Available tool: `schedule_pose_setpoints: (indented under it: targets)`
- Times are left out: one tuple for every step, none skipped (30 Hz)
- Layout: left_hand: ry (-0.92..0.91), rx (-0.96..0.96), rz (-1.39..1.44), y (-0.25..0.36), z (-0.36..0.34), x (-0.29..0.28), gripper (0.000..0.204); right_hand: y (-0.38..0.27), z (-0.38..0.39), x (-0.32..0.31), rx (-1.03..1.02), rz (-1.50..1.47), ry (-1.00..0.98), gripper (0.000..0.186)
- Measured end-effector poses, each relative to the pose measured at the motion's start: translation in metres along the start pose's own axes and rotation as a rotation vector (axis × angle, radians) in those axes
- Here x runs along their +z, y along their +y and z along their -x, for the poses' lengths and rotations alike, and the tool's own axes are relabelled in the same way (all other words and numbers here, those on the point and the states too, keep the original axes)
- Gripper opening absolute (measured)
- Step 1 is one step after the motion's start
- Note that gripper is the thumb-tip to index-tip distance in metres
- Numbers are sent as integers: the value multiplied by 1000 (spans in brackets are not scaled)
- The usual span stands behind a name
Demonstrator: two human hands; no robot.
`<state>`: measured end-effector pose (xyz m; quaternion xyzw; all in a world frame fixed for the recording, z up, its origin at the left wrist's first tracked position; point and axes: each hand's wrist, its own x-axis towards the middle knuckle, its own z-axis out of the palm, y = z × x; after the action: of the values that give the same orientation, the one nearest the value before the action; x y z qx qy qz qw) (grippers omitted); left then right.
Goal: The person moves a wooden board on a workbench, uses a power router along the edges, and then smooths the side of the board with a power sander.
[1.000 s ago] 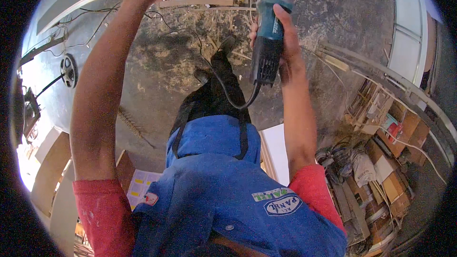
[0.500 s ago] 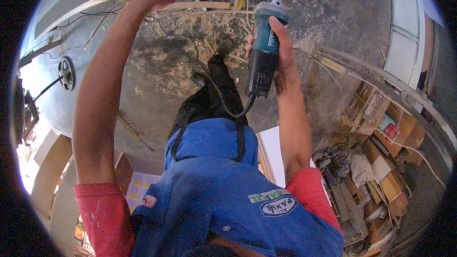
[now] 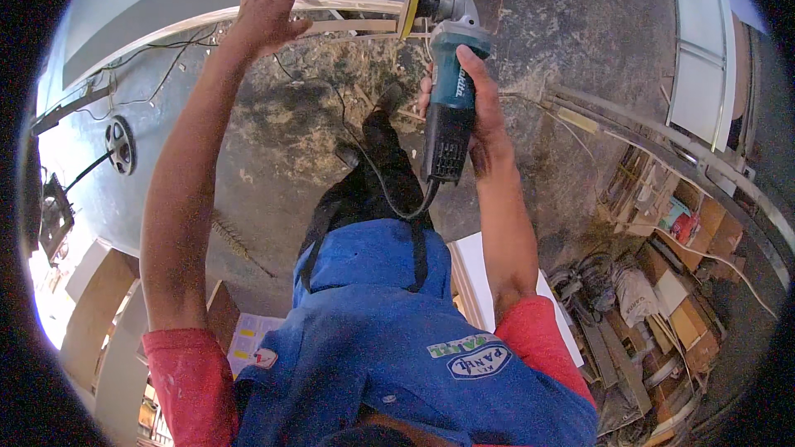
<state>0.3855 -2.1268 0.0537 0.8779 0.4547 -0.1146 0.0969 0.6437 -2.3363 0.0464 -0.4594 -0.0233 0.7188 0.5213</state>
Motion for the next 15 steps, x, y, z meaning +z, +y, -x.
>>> schedule_pose_setpoints:
  targets:
    - [10,9,4,-1,2,1,126,-4,0,3,4,-13,-1,55]
    - [20,19,9,-2,3,2,125,-6,0,5,8,-26,-3,56]
    - [21,20,9,-2,4,3,125,-8,-1,4,7,-26,-2,56]
    - [39,27,22,-3,5,3,125,-11,-3,3,15,-8,5,56]
    - [57,34,36,-3,5,3,124,-12,-5,3,22,10,12,56]
    - [59,34,36,-2,5,2,124,-12,-6,3,21,11,11,56]
    - [55,28,32,-1,5,2,123,-9,-5,2,18,12,1,55]
    - [51,23,28,-1,5,2,122,-6,-4,1,14,14,-8,55]
    - [52,22,28,-1,6,2,122,-3,-2,-1,15,15,-9,55]
    - [49,26,39,0,7,0,122,2,1,-4,32,-1,-9,56]
    - [47,31,49,1,8,-2,121,5,4,-5,49,-18,-10,56]
    - [46,31,49,1,7,-3,121,6,6,-6,49,-18,-10,56]
    - [24,23,32,1,6,-4,121,8,9,-7,45,-16,-2,56]
    - [1,16,16,2,6,-4,121,8,11,-7,41,-14,6,57]
    - [0,18,15,2,6,-4,121,7,13,-6,41,-16,7,57]
